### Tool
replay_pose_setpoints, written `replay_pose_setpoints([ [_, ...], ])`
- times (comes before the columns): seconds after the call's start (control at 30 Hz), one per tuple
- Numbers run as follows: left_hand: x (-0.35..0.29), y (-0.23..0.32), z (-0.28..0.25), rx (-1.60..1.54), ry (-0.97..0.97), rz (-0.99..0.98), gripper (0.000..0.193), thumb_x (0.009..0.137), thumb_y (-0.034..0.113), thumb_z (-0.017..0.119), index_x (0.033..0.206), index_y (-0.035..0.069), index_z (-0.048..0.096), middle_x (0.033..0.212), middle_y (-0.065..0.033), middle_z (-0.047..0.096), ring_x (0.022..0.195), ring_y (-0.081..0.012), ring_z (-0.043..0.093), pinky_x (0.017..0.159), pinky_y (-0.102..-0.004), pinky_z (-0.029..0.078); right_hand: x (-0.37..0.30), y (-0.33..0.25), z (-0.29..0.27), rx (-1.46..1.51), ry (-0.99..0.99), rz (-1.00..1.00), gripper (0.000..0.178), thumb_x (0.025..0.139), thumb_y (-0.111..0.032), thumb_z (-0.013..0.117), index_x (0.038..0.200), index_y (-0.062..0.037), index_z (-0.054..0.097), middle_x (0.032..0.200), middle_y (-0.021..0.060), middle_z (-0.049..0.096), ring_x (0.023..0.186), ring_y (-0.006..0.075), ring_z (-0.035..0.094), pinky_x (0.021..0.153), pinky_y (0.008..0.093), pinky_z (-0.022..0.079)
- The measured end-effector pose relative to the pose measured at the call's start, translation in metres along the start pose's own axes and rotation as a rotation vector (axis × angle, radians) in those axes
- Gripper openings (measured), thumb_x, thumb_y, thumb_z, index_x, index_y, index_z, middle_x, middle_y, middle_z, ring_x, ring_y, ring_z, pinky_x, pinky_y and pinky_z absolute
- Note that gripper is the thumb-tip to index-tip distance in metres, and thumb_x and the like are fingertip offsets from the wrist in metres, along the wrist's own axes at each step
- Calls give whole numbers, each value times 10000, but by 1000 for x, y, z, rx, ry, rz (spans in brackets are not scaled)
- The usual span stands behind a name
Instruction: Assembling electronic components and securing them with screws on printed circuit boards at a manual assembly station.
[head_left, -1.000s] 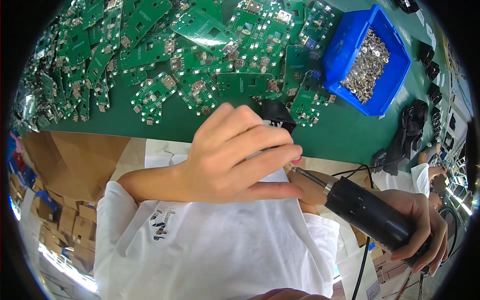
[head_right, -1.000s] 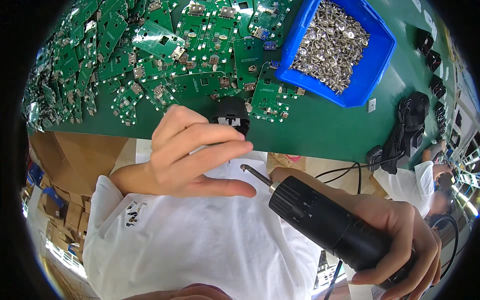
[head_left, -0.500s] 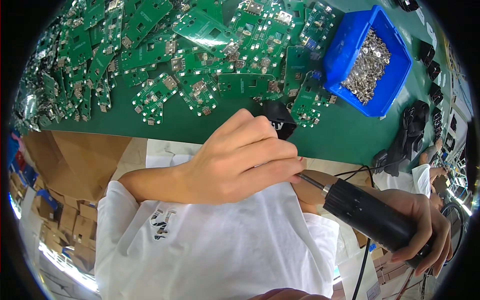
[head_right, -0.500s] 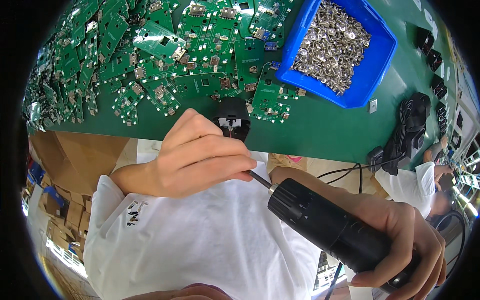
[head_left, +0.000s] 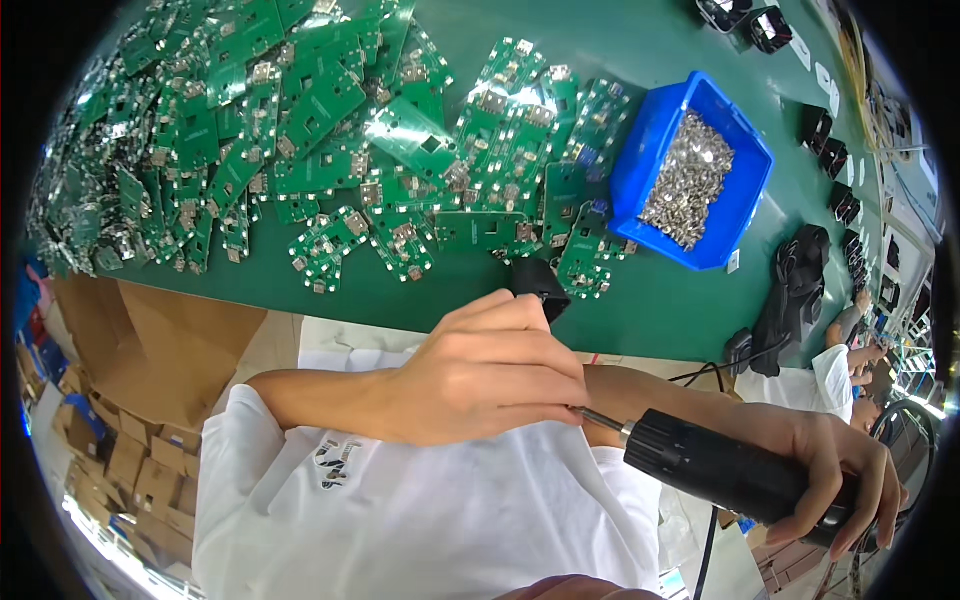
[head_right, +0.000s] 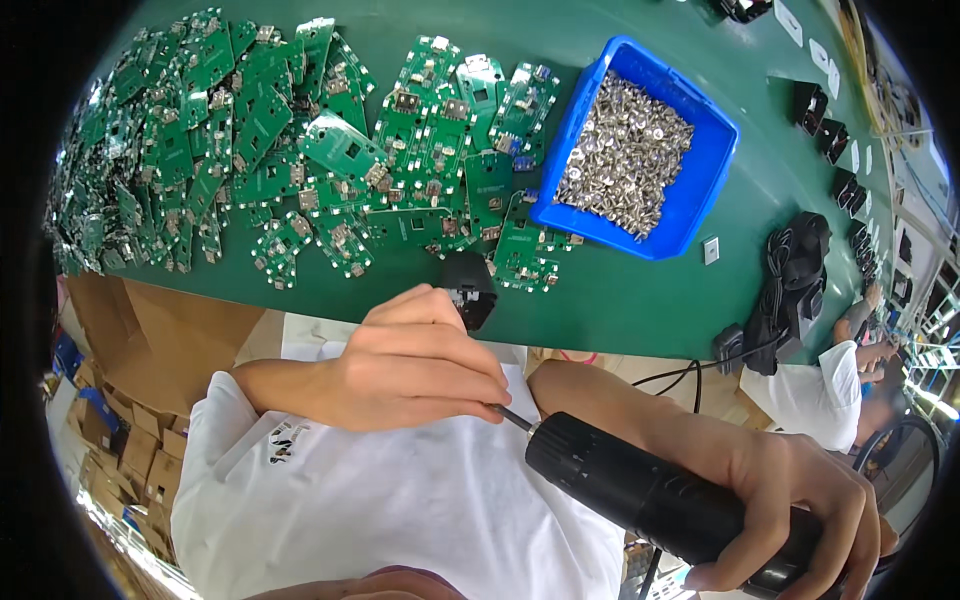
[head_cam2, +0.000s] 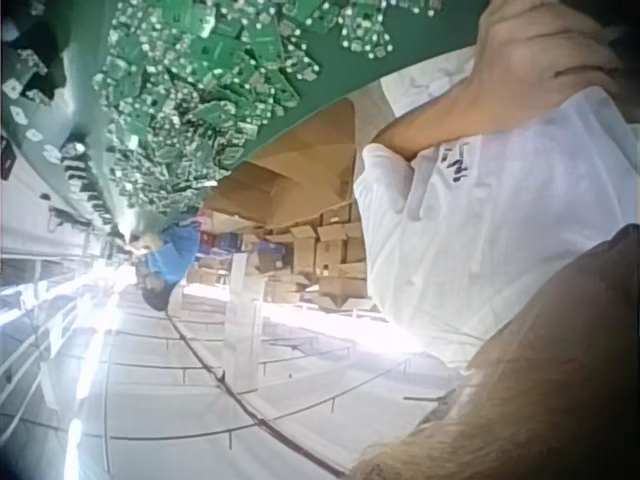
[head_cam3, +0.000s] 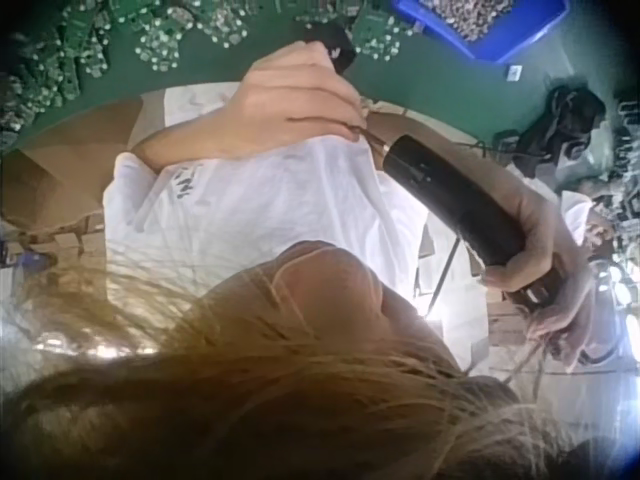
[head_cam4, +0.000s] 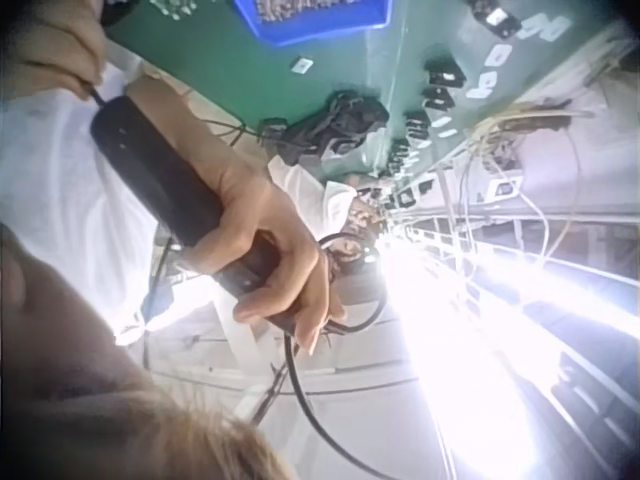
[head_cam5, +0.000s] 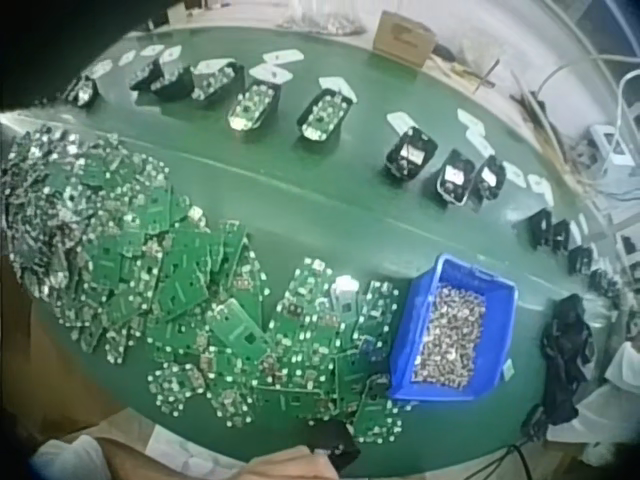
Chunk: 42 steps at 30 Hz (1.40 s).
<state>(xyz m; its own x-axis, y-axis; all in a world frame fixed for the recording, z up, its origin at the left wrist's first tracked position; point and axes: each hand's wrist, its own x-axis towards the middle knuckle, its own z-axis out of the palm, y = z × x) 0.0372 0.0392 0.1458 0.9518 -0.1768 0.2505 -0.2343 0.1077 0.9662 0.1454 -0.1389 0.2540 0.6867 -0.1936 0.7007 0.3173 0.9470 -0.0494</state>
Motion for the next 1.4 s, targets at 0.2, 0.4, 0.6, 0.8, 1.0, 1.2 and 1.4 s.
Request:
replay_pose_setpoints([
  [0.2,2,2,2,-71,36,-14,201,769,39,883,955,64,810,1003,14,763,752,-142,501,667,-251,419,5,0,9,-26,37,40,519,870,-43,576,1382,-43,487,1190,220,619,877,365,687,439,430,621],
  [0.4,3,8,-11,-410,-146,-315,199,774,29,877,960,50,809,1012,-1,765,706,-138,502,617,-236,410,7,2,-2,15,-45,-43,501,886,-57,587,1377,-44,490,1196,230,607,861,383,694,441,440,625],
  [0.6,2,10,-15,-439,-276,-542,198,779,23,868,965,52,807,1041,-11,769,682,-130,505,604,-230,413,3,-1,-5,132,-107,35,460,903,-67,600,1350,-44,496,1130,220,622,798,396,697,434,432,619],
  [0.8,2,-2,-20,235,13,103,277,880,212,806,1110,62,774,1197,-31,732,831,-153,538,733,-276,443,-17,9,-5,-18,-65,-22,278,903,-16,559,1179,-19,598,1025,166,640,770,323,672,422,390,578],
  [1.0,-9,-31,-34,909,-58,219,486,946,449,691,1260,78,714,1316,-42,669,972,-186,527,865,-353,426,-27,-9,-12,-120,-84,114,208,898,15,542,1084,3,634,993,149,639,703,295,650,401,371,552],
  [1.2,-9,-32,-26,898,-74,140,581,932,536,643,1290,82,705,1214,-26,656,977,-200,519,870,-384,414,-33,-7,-16,-158,-96,55,160,901,24,528,1025,18,629,961,146,634,618,288,627,373,358,532],
  [1.4,-5,-32,-27,866,-171,122,621,925,570,608,1294,80,706,1115,-21,620,981,-205,511,858,-387,407,-37,6,-22,-81,-93,27,132,889,37,547,994,8,623,917,139,628,601,280,621,370,359,527],
])
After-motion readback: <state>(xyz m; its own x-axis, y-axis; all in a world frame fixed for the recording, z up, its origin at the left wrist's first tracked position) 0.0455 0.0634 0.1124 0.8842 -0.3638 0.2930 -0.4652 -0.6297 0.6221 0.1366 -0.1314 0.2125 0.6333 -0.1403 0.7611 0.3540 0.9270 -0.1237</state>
